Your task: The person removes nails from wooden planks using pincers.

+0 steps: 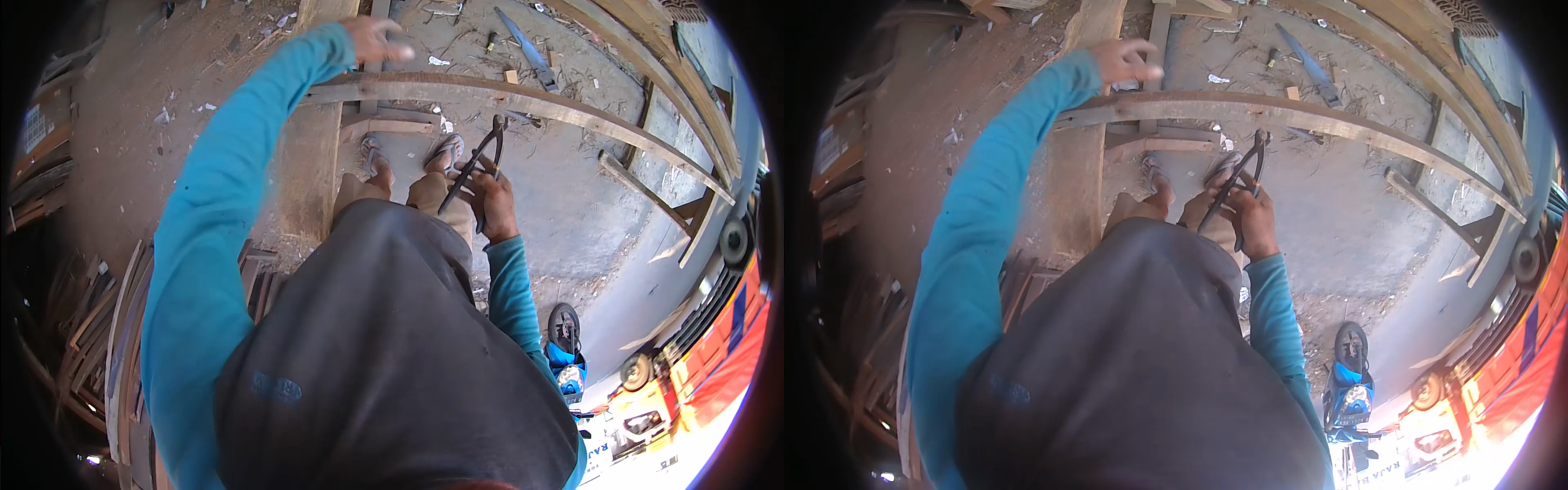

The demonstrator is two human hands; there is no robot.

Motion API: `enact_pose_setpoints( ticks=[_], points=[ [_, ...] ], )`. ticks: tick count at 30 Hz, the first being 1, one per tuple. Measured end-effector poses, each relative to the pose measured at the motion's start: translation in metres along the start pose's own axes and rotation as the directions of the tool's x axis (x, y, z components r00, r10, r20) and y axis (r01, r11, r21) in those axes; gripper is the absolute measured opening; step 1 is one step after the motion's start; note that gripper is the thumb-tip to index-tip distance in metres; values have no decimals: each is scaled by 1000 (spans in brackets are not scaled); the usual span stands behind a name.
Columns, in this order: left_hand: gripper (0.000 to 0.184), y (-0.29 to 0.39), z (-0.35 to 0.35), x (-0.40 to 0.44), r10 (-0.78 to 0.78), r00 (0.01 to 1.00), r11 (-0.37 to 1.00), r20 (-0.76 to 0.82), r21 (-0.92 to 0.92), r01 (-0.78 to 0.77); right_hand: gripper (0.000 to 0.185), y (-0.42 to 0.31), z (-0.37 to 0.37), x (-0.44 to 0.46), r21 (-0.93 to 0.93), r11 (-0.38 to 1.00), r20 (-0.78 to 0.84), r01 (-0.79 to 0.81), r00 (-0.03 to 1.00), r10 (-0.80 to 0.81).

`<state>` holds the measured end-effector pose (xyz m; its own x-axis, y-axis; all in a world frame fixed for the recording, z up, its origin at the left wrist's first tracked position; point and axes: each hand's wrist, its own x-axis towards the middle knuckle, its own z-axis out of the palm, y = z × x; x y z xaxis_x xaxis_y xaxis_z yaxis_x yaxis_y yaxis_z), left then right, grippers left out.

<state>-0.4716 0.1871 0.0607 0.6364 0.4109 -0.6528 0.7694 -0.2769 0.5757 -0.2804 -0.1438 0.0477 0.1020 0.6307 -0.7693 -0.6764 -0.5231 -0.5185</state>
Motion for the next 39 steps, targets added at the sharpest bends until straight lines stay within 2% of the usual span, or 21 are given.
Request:
enact_pose_setpoints(
  ticks=[1, 3, 5, 6, 8, 11, 12, 13, 15, 17, 19, 21, 24, 30, 32, 34, 36, 38, 39],
  points=[
    [81, -15, -10, -9, -6, 992, 996, -126, -94, -6, 53, -3, 5, 1, 6, 1000, 4, -10, 1000, 10],
    [75, -74, -18, -31, 40, 981, 993, -188, -102, -60, 49, -9, 18, 6, -34, 998, -26, 49, 998, -50],
    [78, -94, -10, -72, 145, 973, 976, -178, 186, -111, 45, -8, 27, 13, 7, 998, -45, 56, 997, -56],
    [78, -106, 7, -81, 144, 973, 976, -180, 187, -110, 43, -6, 31, 10, 36, 998, -41, 42, 998, -40],
    [76, -126, 36, -91, 45, 962, 914, -269, 400, 68, 41, -1, 41, 3, 59, 998, -36, 39, 999, -37],
    [75, -107, 52, -94, -5, 951, 946, -310, 307, 105, 39, 7, 65, -13, -85, 996, 22, -29, 999, 31],
    [75, -111, 59, -90, 0, 950, 950, -313, 296, 97, 39, 13, 74, -20, -101, 994, 2, 33, 999, -33],
    [73, -115, 67, -85, 49, 930, 943, -364, 323, 77, 39, 18, 82, -24, -115, 993, -6, 34, 999, -34],
    [71, -121, 78, -83, 93, 903, 941, -419, 334, 58, 40, 25, 96, -30, -173, 973, 49, 150, 988, -144],
    [59, -122, 85, -85, 207, 819, 928, -535, 372, 8, 42, 30, 103, -24, -202, 972, 56, 124, 992, -115],
    [61, -125, 91, -84, 209, 816, 926, -539, 378, 13, 49, 33, 114, -19, -207, 978, 100, -16, 994, 37],
    [63, -124, 93, -84, 210, 817, 921, -538, 389, 19, 52, 38, 132, -22, -163, 987, 117, -18, 992, 38],
    [67, -120, 96, -83, 188, 833, 902, -521, 427, 63, 63, 48, 152, -20, -175, 980, 181, -98, 975, 130],
    [70, -127, 102, -79, 199, 817, 906, -541, 420, 58, 60, 59, 167, -7, -153, 981, 187, -123, 971, 151],
    [57, -125, 103, -80, 202, 817, 903, -541, 426, 59, 60, 56, 166, -3, -143, 983, 170, -116, 975, 140],
    [56, -122, 102, -82, 190, 829, 904, -526, 424, 62, 56, 55, 164, 4, -129, 976, 238, -175, 950, 202],
    [55, -124, 102, -80, 174, 839, 903, -516, 423, 73, 55, 52, 166, 4, -129, 977, 223, -172, 954, 198],
    [71, -130, 109, -77, 240, 782, 886, -576, 459, 66, 53, 49, 171, 1, -131, 976, 212, -172, 957, 197],
    [71, -129, 108, -78, 235, 783, 887, -576, 456, 70, 51, 47, 172, -1, -87, 979, 216, -183, 956, 198]
  ],
)
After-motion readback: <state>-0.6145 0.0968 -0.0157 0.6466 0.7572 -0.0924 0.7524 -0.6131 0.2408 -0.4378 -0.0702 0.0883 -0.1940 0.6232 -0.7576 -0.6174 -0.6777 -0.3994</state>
